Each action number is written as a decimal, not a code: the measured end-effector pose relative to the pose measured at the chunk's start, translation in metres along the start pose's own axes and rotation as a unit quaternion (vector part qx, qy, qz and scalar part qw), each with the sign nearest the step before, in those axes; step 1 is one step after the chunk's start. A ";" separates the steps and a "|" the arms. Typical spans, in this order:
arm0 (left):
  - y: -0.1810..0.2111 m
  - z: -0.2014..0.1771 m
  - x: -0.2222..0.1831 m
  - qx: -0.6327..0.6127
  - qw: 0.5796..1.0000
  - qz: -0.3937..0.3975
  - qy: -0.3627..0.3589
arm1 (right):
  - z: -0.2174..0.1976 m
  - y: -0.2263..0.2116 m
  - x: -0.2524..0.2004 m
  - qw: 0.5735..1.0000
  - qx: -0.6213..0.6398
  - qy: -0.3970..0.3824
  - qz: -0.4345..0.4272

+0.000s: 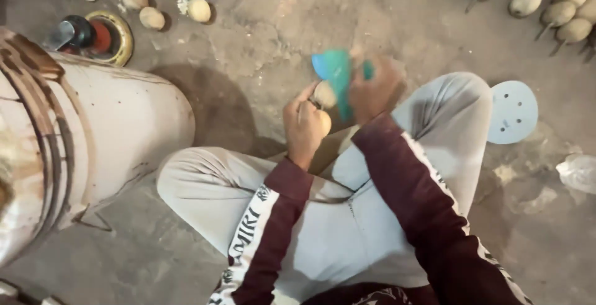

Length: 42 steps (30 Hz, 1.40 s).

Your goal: The person sits on the floor and sands a small round wooden ball by hand, holding it in one hand and rubbing it with pieces of blue and green sandpaper, turning the ball to work different surfaces. Finished wooden balls and turned wooden parts lie on the floor around them.

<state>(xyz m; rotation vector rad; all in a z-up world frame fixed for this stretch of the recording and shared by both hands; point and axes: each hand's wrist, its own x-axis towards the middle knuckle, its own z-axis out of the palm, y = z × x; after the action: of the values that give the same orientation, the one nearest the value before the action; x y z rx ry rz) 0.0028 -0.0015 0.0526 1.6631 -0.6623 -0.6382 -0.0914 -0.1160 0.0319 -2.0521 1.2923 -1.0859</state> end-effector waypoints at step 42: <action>-0.021 0.020 -0.013 -0.203 0.942 -0.220 -0.154 | -0.019 -0.018 -0.009 0.987 0.162 0.011 -0.001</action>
<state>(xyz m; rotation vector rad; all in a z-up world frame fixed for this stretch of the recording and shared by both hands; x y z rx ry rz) -0.0188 -0.0025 0.0289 1.3347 -0.3363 -1.2856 -0.0999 -0.1000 0.0524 -1.8022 1.0446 -1.2331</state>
